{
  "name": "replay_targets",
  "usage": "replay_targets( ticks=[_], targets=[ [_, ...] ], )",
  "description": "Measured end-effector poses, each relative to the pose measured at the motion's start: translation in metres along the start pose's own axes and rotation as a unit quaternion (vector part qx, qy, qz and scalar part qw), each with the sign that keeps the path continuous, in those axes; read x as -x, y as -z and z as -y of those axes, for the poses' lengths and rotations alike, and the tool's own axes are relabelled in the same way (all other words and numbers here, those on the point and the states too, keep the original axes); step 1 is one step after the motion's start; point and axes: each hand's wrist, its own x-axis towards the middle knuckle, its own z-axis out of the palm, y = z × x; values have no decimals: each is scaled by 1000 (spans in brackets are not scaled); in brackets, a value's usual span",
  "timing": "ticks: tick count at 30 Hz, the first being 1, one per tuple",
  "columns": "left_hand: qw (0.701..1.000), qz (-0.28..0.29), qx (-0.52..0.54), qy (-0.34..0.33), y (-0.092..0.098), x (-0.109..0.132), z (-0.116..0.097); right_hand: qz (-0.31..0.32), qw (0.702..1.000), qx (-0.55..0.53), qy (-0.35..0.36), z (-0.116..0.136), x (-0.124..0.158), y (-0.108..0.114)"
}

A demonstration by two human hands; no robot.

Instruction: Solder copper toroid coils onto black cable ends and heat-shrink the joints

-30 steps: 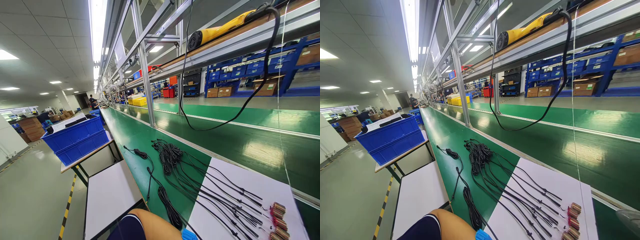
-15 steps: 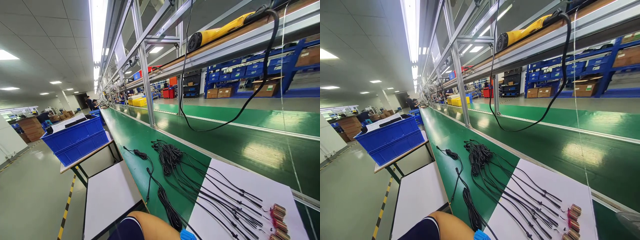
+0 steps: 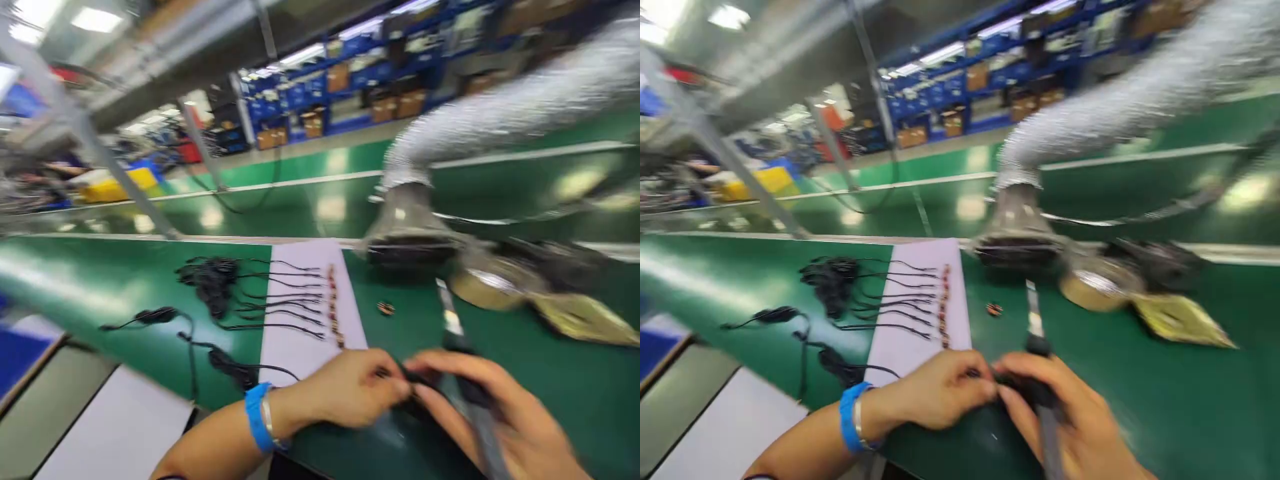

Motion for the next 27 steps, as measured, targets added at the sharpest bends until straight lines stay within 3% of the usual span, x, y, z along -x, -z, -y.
replay_targets(
  ticks=[4, 10, 14, 20, 24, 27],
  targets=[
    [999, 50, -5, 15, 13, -3, -3, 6, 989, 69, 134, 8, -2, 8],
    [996, 27, -78, -22, 6, 2, -4, 35, 979, 83, 183, 24, -13, -4],
    [992, 29, -116, -34, 7, 3, -12, 30, 979, 81, 184, 22, -13, -2],
    [993, 25, -118, -15, 13, 1, -17, 72, 995, 24, 65, 7, -12, 18],
    [999, 51, -7, 12, 14, -3, -6, 91, 990, 7, 109, 5, -14, 19],
    [996, 66, 63, 16, 14, -5, -3, 59, 985, 33, 159, 5, -15, 15]
  ],
)
